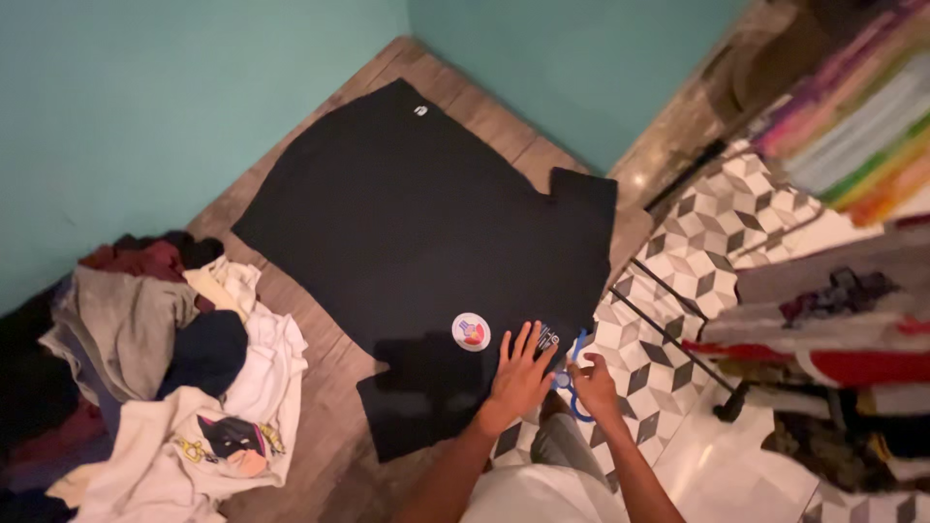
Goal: The person smooths a black t-shirt on a wooden table, places a blue hanger inside it, and hangs it on a clothing rack. Then the person smooths a gray t-shirt, places it on a hanger, and hangs it on the rack.
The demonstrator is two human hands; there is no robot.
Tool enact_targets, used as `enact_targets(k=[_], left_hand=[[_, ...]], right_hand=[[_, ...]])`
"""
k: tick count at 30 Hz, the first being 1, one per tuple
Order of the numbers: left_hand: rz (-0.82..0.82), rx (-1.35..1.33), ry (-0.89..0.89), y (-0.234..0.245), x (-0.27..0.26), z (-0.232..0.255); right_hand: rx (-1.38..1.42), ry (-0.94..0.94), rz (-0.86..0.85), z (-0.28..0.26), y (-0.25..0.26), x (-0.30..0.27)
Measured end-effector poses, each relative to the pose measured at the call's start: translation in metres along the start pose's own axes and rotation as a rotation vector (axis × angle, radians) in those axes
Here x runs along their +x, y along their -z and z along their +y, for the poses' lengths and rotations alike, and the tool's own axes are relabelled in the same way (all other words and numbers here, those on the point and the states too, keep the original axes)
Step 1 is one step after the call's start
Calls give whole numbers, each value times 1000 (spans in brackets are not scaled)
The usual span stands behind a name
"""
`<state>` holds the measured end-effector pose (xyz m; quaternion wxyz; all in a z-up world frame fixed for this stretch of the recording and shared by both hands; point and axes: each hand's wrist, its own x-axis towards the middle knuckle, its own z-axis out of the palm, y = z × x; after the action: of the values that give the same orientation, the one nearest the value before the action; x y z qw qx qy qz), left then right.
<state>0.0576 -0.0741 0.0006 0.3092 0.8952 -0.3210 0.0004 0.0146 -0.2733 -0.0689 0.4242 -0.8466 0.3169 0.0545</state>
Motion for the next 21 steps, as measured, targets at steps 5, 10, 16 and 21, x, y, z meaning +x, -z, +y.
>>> enact_targets(k=[5, 10, 16, 21], left_hand=[[-55, -37, -52, 6, -29, 5], [-204, 43, -92, 9, -35, 11], [-220, 127, -123, -10, -26, 28], [-5, -85, -121, -4, 15, 60]], right_hand=[[-193, -35, -74, 9, -5, -18], [-287, 90, -143, -9, 23, -46], [-417, 178, 100, -63, 82, -99], [-16, 587, 511, -78, 120, -94]])
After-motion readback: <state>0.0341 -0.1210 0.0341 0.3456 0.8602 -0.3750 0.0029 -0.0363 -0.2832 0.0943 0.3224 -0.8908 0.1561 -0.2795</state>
